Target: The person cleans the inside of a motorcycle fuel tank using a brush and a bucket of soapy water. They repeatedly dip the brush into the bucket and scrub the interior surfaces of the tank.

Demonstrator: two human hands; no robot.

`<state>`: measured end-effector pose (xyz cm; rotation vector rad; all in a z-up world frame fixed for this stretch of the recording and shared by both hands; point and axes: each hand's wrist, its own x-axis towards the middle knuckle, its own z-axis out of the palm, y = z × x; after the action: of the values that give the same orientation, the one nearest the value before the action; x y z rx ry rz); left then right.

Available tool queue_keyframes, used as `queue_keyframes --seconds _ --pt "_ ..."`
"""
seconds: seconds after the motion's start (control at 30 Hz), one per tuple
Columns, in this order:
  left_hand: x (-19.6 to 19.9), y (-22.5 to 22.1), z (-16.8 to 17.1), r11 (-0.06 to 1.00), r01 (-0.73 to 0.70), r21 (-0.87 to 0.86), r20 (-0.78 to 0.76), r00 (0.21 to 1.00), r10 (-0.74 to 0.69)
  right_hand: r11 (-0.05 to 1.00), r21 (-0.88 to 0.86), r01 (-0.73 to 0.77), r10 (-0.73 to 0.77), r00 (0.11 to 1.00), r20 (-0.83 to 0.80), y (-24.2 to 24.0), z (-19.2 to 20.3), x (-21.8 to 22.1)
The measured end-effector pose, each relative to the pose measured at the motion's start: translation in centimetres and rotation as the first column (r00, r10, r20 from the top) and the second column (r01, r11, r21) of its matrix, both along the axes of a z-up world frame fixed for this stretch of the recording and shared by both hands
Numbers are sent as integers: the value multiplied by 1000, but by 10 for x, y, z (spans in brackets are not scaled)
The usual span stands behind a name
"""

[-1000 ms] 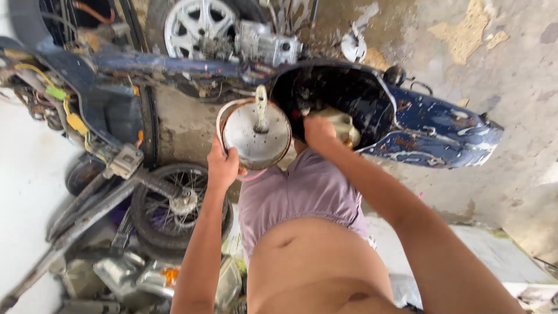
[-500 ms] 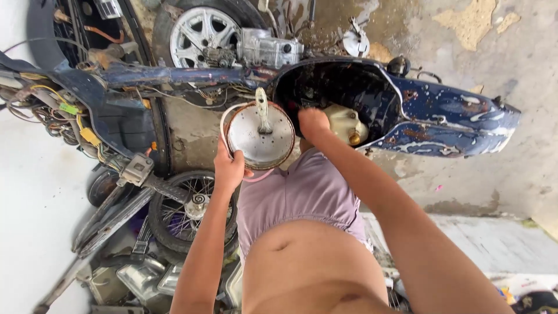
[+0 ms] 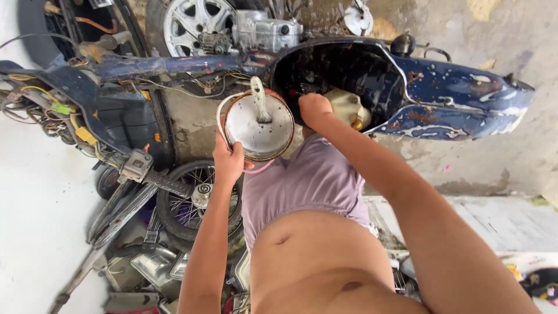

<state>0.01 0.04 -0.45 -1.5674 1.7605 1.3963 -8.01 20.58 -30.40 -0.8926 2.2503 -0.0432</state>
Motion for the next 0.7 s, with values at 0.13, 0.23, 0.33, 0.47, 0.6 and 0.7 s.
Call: queue_keyframes --seconds 0.13,0.23,0.33,0.47,0.6,0.7 --pt "-8 -4 -3 1000 29 6 12 1000 -29 992 120 25 -31 998 47 -18 -3 -22" --pt "3 4 -3 999 34 -9 2 999 -34 994 22 108 -108 994 30 -34 -17 -16" --pt "-1 3 0 1000 21 -23 4 1000 -21 986 34 161 -165 979 123 -22 -6 -12" --pt "-5 0 -3 1000 20 -11 2 1000 -20 994 57 92 -99 986 131 -21 8 -28" --pt "-4 3 -2 999 25 -35 38 999 -23 978 83 189 -201 964 177 -45 -17 -27" --pt "-2 2 -2 1000 21 -14 42 999 -21 994 85 63 -77 982 172 -5 7 -16"
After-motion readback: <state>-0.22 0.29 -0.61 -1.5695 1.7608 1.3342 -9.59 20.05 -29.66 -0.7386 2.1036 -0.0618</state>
